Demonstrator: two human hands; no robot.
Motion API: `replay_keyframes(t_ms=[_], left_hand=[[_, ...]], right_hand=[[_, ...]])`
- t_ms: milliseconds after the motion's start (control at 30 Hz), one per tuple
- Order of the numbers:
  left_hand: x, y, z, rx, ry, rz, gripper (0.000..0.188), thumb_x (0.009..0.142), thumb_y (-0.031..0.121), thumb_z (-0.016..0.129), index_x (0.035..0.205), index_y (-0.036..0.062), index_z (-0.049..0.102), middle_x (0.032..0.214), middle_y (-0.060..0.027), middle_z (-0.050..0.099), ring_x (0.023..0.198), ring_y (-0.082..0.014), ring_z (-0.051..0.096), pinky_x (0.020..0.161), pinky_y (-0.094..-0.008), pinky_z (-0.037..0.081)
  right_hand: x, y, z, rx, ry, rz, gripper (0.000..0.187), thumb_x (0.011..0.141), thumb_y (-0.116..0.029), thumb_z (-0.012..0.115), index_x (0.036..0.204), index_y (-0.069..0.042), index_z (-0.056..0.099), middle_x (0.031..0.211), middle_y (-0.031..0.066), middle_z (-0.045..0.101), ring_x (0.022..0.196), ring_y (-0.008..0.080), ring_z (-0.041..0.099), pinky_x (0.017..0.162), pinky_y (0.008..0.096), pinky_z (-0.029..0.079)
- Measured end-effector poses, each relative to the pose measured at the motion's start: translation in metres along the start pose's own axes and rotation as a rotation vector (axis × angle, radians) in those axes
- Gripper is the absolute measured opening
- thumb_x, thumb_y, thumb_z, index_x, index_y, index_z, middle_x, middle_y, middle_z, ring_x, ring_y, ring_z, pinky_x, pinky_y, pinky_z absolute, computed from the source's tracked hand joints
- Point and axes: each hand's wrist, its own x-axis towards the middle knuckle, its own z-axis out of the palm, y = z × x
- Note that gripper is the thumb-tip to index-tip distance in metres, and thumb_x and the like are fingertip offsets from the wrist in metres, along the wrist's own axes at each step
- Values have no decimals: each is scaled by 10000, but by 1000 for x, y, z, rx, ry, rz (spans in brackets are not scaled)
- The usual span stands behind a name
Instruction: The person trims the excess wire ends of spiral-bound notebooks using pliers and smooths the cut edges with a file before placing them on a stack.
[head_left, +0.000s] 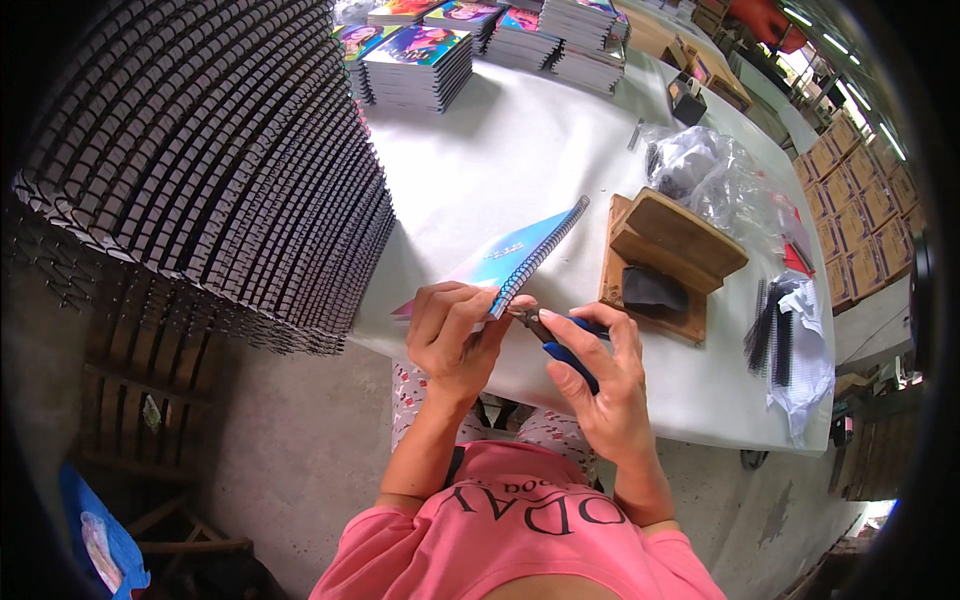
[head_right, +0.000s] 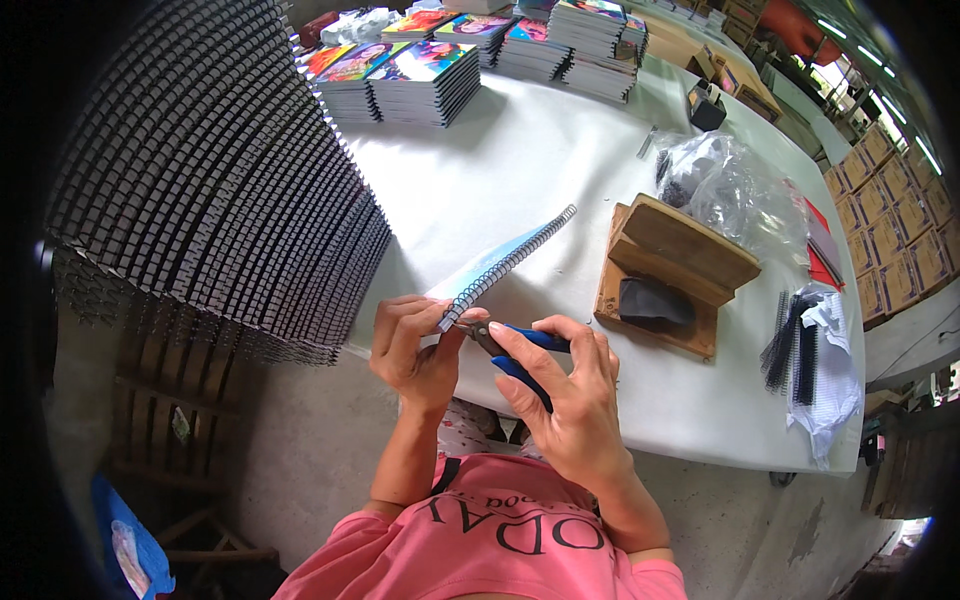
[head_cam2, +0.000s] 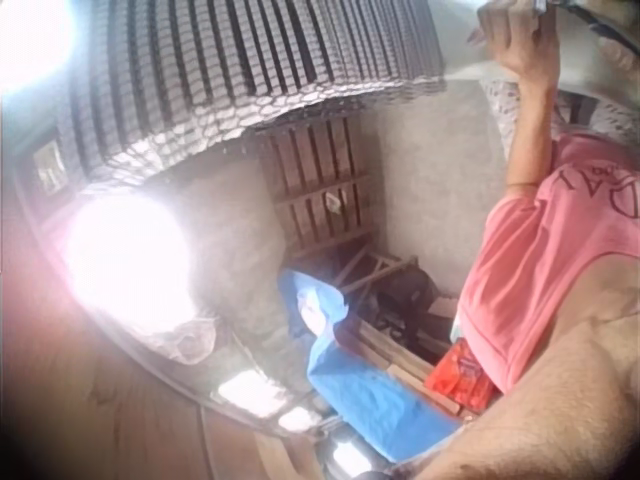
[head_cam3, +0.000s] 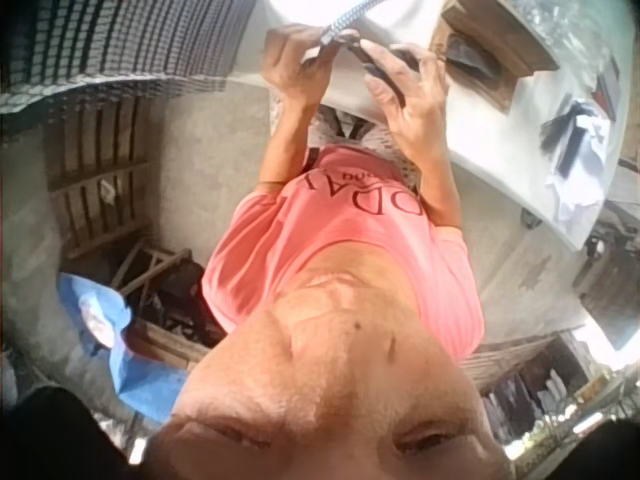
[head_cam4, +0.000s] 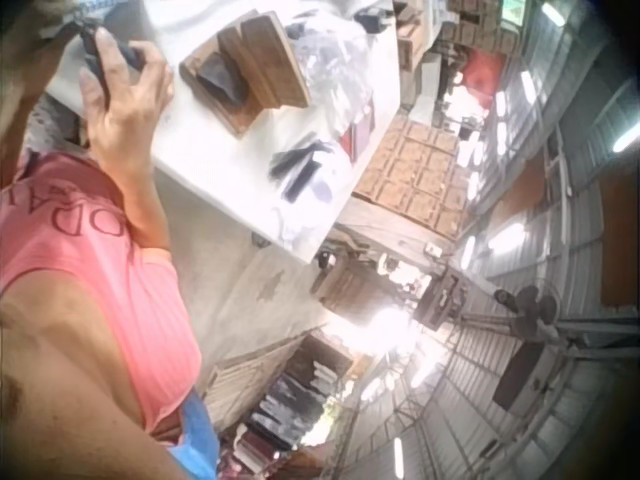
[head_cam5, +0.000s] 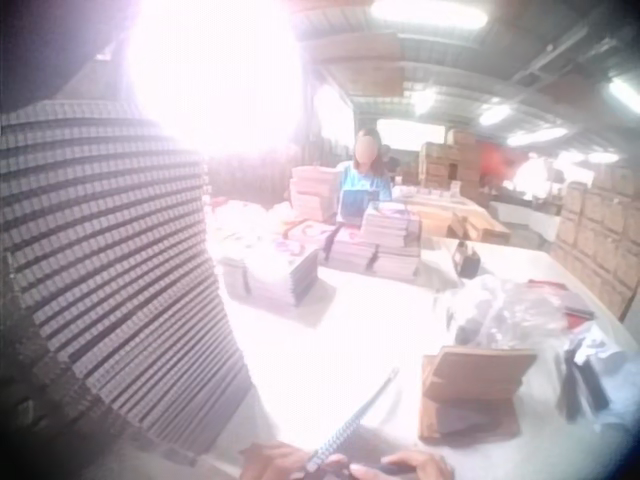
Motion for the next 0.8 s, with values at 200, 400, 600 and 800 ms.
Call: replay_keyframes(t_ms=[200, 400, 600, 800], left_hand=[[-4, 3, 1, 28, 58, 49, 326, 569, -8, 796, 842, 54, 629, 768, -42, 616, 722, -212, 596, 618, -301, 492], [-13, 0, 4, -46, 103, 133, 264, 653, -34, 751, 878, 16, 624, 812, -64, 611, 687, -214, 599, 592, -292, 481], [-11, 16, 8, -278, 238, -283, 300, 789, 23, 681, 1047, 5, 531, 947, -63, 573, 766, -142, 565, 705, -261, 481], [17, 64, -5, -632, 309, -507, 331, 891, 67, 560, 1203, -9, 481, 858, -17, 527, 800, -79, 535, 719, -212, 463]], right_hand=[[-6, 6, 0, 460, -235, 219, 373, 898, -285, 544, 1238, -132, 534, 992, 95, 537, 893, 217, 508, 767, 340, 411], [-26, 17, 9, 875, -349, 390, 414, 927, -324, 496, 1251, -67, 490, 1043, 118, 532, 928, 212, 529, 750, 323, 441], [-56, 62, -7, -98, -169, 127, 406, 854, -311, 573, 1235, -182, 519, 1079, 147, 488, 1009, 291, 489, 878, 446, 353], [-106, 148, -4, -563, 47, 247, 473, 848, -360, 576, 1295, -262, 456, 1262, 139, 420, 1210, 290, 385, 964, 615, 154]])
